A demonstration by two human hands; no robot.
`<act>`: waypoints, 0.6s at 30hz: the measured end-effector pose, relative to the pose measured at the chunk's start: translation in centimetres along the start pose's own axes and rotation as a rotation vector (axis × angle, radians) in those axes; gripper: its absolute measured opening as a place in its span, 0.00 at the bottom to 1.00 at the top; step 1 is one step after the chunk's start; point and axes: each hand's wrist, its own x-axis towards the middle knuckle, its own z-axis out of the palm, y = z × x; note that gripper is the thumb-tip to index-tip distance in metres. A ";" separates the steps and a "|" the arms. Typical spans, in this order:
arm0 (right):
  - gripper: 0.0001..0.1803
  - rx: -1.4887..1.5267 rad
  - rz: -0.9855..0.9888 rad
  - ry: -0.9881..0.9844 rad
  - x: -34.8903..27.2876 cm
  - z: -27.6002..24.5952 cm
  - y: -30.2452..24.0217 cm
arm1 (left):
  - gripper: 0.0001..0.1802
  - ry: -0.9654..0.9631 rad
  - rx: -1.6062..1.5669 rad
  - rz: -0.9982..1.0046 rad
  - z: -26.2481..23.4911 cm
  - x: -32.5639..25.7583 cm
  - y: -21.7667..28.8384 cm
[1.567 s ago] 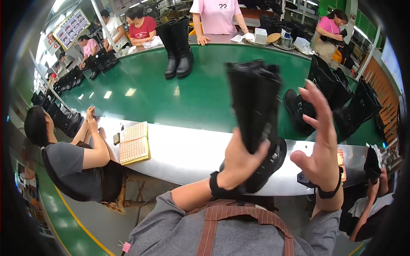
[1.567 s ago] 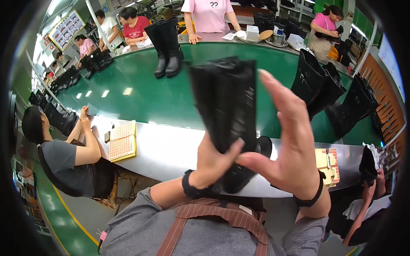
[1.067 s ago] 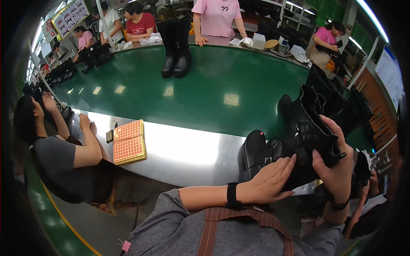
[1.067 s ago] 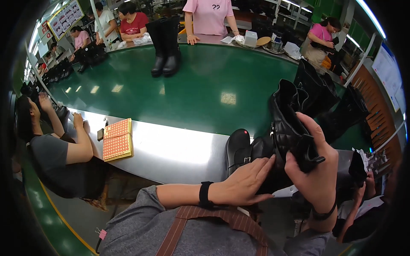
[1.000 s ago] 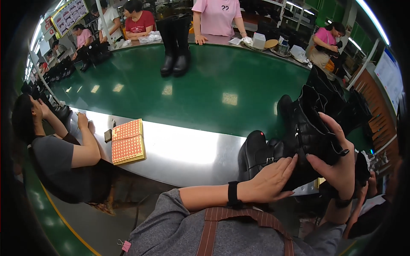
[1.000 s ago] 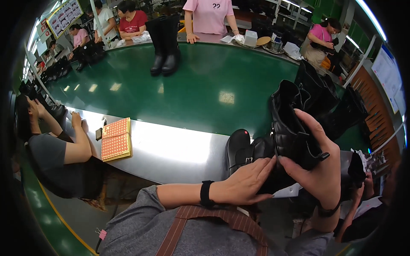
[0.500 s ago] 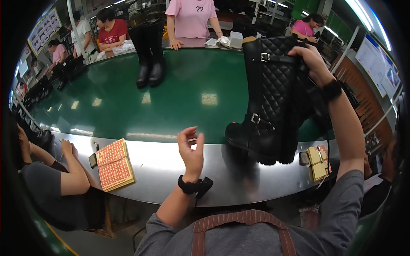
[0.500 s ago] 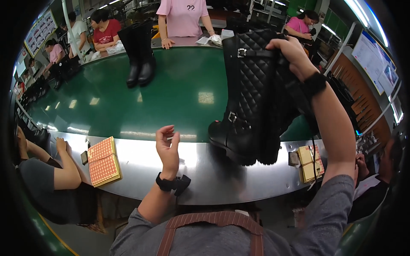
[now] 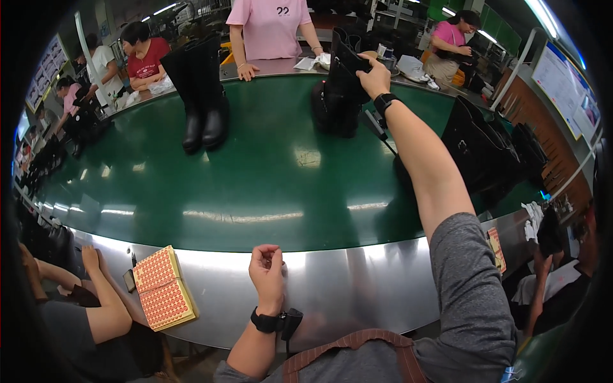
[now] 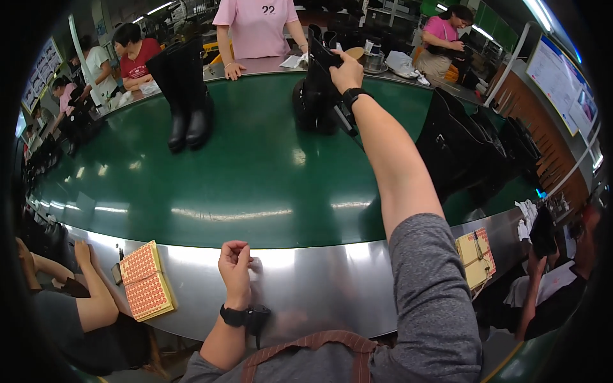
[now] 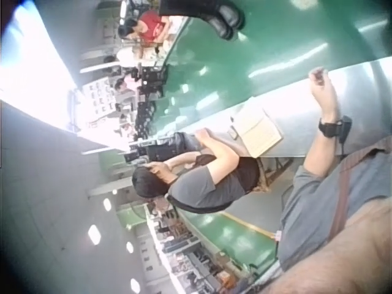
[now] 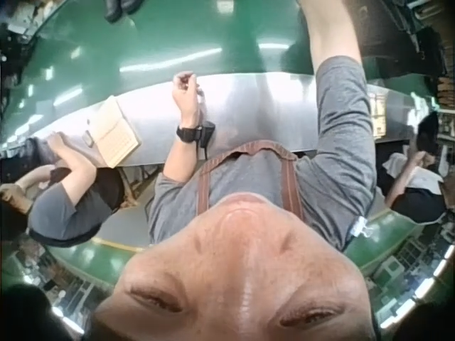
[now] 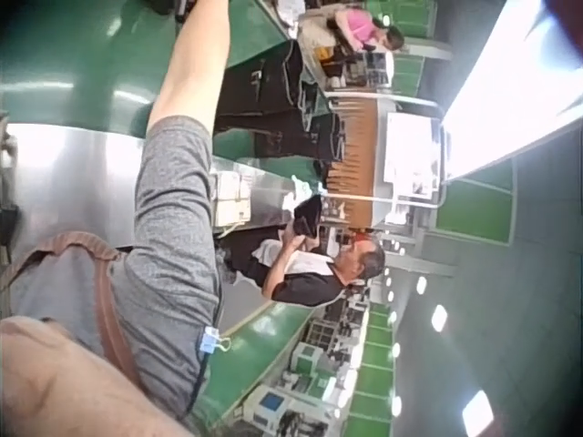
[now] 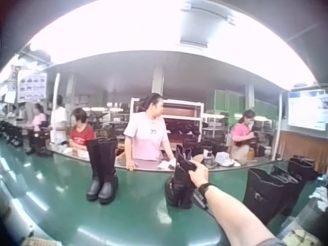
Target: Inspecting and cleaning a pair of black boots on an assembly line.
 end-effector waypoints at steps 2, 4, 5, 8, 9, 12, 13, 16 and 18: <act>0.26 -0.015 -0.078 0.008 0.4 2.8 0.7 | 0.04 -0.027 0.011 0.009 0.2 0.0 -0.1; 0.30 -0.080 -0.126 0.055 2.7 4.8 0.4 | 0.04 -0.024 0.023 0.032 0.3 -0.1 -0.1; 0.30 -0.094 -0.128 0.031 4.0 5.1 0.5 | 0.04 -0.031 0.024 0.008 0.3 -0.1 -0.1; 0.33 -0.157 -0.059 -0.065 7.0 5.1 0.4 | 0.04 -0.057 0.006 -0.018 0.3 0.1 -0.2; 0.36 -0.144 -0.089 -0.064 7.2 4.6 0.3 | 0.04 -0.063 0.003 -0.025 0.2 0.1 -0.2; 0.17 -0.069 -0.393 0.512 6.1 2.0 -0.5 | 0.04 -0.083 0.002 -0.049 0.0 0.1 -0.3; 0.19 -0.023 -0.436 0.557 5.2 0.6 -1.1 | 0.04 -0.089 0.005 -0.061 -0.1 0.1 -0.3; 0.39 -0.141 -0.167 -0.154 2.8 -6.9 -3.2 | 0.03 -0.129 -0.057 -0.090 -0.2 0.2 -0.7; 0.36 -0.088 -0.388 -0.377 -1.6 -12.7 -4.1 | 0.02 -0.145 0.004 -0.101 -0.1 0.4 -1.0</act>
